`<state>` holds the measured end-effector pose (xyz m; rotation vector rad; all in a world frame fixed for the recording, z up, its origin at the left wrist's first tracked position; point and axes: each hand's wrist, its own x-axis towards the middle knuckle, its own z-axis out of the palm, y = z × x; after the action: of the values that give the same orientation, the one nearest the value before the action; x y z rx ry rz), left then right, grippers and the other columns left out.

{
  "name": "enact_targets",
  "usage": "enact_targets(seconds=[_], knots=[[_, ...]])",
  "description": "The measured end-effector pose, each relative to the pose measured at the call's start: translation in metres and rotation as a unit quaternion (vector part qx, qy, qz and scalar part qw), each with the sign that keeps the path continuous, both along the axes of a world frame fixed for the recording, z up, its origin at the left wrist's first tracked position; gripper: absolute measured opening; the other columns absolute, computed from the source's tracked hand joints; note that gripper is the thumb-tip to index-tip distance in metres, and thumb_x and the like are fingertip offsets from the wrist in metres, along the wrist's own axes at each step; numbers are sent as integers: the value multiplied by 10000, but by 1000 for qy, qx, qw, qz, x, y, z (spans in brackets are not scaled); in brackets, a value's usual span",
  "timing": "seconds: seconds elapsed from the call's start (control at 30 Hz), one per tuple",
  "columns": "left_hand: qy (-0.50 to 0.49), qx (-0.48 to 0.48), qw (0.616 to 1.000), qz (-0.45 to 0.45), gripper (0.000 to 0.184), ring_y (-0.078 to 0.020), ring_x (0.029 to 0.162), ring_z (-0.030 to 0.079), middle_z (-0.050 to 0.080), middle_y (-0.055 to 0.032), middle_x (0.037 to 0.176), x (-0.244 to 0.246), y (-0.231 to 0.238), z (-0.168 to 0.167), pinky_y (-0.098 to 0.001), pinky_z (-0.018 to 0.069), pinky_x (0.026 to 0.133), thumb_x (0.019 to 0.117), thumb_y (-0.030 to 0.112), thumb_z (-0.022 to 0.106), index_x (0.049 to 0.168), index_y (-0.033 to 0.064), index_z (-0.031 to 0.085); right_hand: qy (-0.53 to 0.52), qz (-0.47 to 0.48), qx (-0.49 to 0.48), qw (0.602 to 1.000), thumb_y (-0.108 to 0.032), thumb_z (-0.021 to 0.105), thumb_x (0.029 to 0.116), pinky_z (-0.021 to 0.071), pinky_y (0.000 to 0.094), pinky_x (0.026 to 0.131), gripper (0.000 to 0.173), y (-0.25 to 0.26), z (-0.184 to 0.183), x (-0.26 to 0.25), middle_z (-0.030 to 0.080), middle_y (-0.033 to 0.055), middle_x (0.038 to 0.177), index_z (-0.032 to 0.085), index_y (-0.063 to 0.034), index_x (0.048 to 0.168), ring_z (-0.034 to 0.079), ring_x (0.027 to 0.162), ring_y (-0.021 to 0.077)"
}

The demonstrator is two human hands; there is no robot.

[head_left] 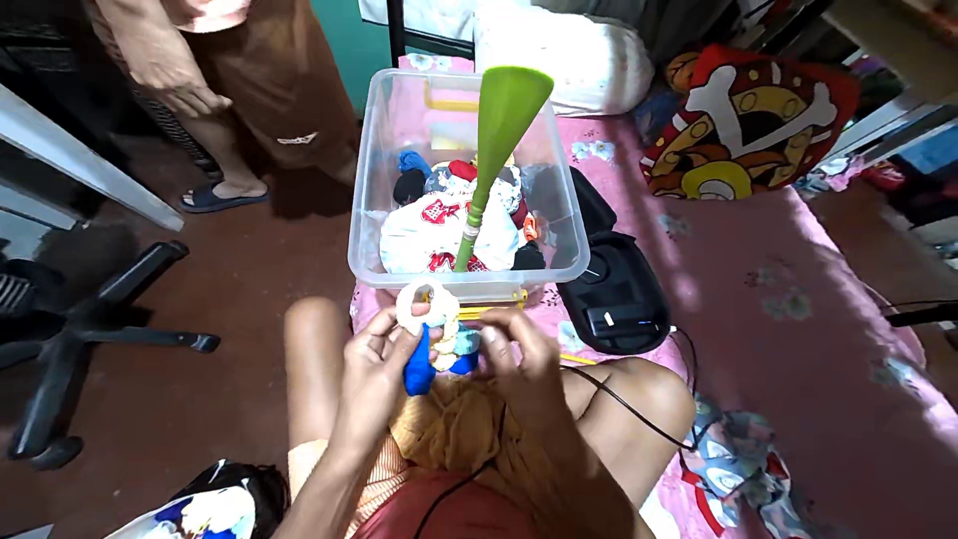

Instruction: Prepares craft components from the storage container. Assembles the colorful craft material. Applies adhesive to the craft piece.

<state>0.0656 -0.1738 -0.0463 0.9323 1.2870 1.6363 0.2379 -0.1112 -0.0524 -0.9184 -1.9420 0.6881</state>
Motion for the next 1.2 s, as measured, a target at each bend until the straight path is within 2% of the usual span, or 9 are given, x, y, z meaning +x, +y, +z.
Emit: enact_targets(seconds=[0.07, 0.13, 0.2, 0.27, 0.37, 0.5, 0.77, 1.03, 1.2], knots=[[127, 41, 991, -6, 289, -90, 1064, 665, 673, -73, 1208, 16, -6, -3, -251, 569, 924, 980, 39, 504, 1194, -34, 684, 62, 78, -81, 992, -312, 591, 1008, 581, 324, 930, 490, -11, -8, -10, 697, 173, 1224, 633, 86, 1289, 691, 1083, 164], [223, 112, 968, -21, 291, -99, 1148, 618, 637, -134, 1245, 28, -10, -11, -251, 524, 997, 1020, 45, 481, 1203, -42, 690, 99, 83, -124, 984, -363, 662, 953, 575, 315, 936, 623, -15, -9, -16, 690, 171, 1237, 570, 107, 1352, 684, 1090, 138], [254, 146, 955, -34, 311, -99, 1149, 629, 655, -132, 1236, 33, -12, -14, -251, 527, 999, 1031, 50, 438, 1201, -40, 682, 181, 88, -194, 960, -150, 658, 946, 581, 256, 906, 469, -12, -1, -15, 704, 142, 1169, 567, 127, 1313, 688, 1025, 83], [266, 167, 948, -51, 335, -122, 1145, 655, 678, -129, 1249, 29, -12, -15, -279, 547, 993, 1035, 31, 426, 1260, -32, 667, 249, 89, -249, 932, 40, 494, 965, 592, 232, 836, 298, -7, 4, -10, 719, 108, 1076, 596, 136, 1228, 695, 922, 60], [302, 166, 939, 10, 282, -98, 1087, 674, 723, -97, 1162, 17, -7, -11, -251, 548, 960, 1005, 53, 499, 1180, -7, 712, 291, 112, -330, 891, 21, 309, 991, 629, 279, 676, 363, 0, 4, -2, 725, 86, 941, 586, 119, 1203, 713, 740, 105], [247, 71, 966, -10, 320, -88, 1154, 641, 692, -31, 1239, 3, 3, -8, -265, 530, 992, 933, 226, 667, 1198, 52, 714, 294, 97, -400, 863, -68, 279, 1020, 639, 327, 616, 383, 1, 8, 3, 732, 83, 793, 623, 61, 1126, 720, 638, 152], [103, 23, 994, -41, 136, -22, 816, 701, 751, 34, 916, 9, 8, -8, -188, 589, 769, 925, 93, 675, 1029, 40, 746, 254, 111, -410, 869, -142, 293, 1056, 633, 289, 649, 418, 7, 10, 3, 729, 43, 789, 670, 30, 1001, 716, 675, 107], [54, 24, 996, -60, 83, -15, 777, 694, 740, 69, 874, 1, 6, -11, -183, 587, 740, 914, 74, 683, 985, 86, 724, 258, 226, -425, 838, -208, 388, 1035, 599, 281, 710, 337, 19, 5, 11, 692, -32, 796, 669, -112, 876, 682, 737, 61], [259, 148, 954, -15, 268, -114, 1098, 661, 686, -19, 1213, -1, 1, -13, -284, 565, 937, 979, 282, 677, 1184, 111, 705, 228, 182, -399, 869, -193, 357, 1049, 581, 251, 626, 364, 17, 8, 11, 667, -22, 728, 648, -66, 872, 653, 644, 50]])
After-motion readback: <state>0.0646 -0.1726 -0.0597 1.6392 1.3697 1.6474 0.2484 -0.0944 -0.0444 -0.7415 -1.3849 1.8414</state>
